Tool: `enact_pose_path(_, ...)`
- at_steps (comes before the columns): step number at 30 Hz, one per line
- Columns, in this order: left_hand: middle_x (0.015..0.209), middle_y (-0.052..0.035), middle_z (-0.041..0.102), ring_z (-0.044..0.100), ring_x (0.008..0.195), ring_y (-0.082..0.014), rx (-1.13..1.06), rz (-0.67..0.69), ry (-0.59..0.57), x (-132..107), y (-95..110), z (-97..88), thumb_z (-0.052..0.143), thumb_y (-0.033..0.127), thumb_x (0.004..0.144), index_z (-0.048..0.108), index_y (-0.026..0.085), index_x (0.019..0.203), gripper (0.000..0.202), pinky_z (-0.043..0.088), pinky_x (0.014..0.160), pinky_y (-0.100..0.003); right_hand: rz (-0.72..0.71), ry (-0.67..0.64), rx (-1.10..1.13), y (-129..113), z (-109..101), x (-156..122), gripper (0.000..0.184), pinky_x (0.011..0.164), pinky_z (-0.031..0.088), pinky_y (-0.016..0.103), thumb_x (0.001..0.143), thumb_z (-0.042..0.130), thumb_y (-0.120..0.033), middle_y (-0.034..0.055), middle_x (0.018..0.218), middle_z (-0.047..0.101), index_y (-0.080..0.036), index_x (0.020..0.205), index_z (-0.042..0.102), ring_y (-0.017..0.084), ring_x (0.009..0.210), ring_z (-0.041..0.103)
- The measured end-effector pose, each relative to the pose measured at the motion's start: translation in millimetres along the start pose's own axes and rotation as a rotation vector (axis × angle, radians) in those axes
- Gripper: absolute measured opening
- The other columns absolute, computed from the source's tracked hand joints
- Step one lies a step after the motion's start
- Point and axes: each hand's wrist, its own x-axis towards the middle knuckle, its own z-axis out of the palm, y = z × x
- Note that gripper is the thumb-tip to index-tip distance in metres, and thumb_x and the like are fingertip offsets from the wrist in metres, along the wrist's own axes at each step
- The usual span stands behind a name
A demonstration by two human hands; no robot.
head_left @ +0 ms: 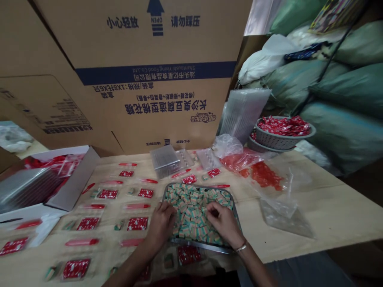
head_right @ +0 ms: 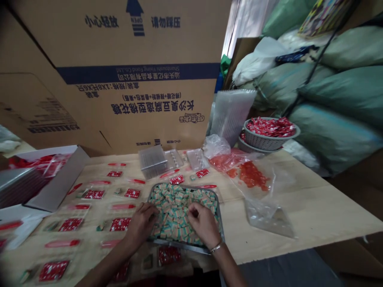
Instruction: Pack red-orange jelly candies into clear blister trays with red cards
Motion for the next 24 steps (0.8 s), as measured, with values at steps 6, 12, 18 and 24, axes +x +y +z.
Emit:
enact_pose_path(6, 0.058, 0.0015, 0.059, 0.055, 0.055, -0.0143, -0.762, -0.34, -0.08, -2.5, 22.5, 20.5, 0.063, 0.024, 0.066, 0.06, 0.018, 0.064, 0.007, 0.042, 0.053, -0.024, 0.004, -0.134, 0.383, -16.9, 15.0, -17.5, 0.015, 0.062, 0.044, 0.025, 0.079, 0.055, -0.029, 0.0009, 0.07, 0.062, -0.018, 0.077, 0.064, 0.016, 0.067, 0.057)
enact_pose_path(12, 0.067, 0.0, 0.068, 0.06, 0.064, -0.0141, -1.066, -0.487, -0.221, -8.9, 30.3, 25.4, 0.074, 0.025, 0.055, 0.069, 0.016, 0.073, 0.021, 0.047, 0.064, -0.024, 0.037, -0.06, 0.445, -23.5, 33.3, -29.5, 0.01, 0.06, 0.044, 0.024, 0.076, 0.056, -0.026, 0.0001, 0.07, 0.063, -0.018, 0.076, 0.062, 0.015, 0.066, 0.057)
enact_pose_path(18, 0.061, 0.0016, 0.065, 0.056, 0.056, -0.0128, -1.015, -0.507, -0.058, -6.0, 19.7, 39.4, 0.076, 0.027, 0.05, 0.069, 0.017, 0.072, 0.025, 0.046, 0.055, -0.024, -0.037, -0.073, 0.027, -11.9, 13.9, -6.3, 0.021, 0.074, 0.046, 0.029, 0.085, 0.046, -0.019, 0.0065, 0.087, 0.067, -0.018, 0.088, 0.067, 0.02, 0.082, 0.062)
enact_pose_path(24, 0.062, -0.0002, 0.065, 0.058, 0.061, -0.0149, -0.93, -0.457, -0.06, 1.3, 15.4, 48.5, 0.073, 0.029, 0.051, 0.068, 0.017, 0.067, 0.021, 0.046, 0.058, -0.025, -0.087, -0.17, -0.292, -7.2, 0.2, 19.4, 0.017, 0.068, 0.043, 0.023, 0.078, 0.053, -0.008, 0.003, 0.084, 0.064, -0.019, 0.083, 0.065, 0.016, 0.075, 0.06)
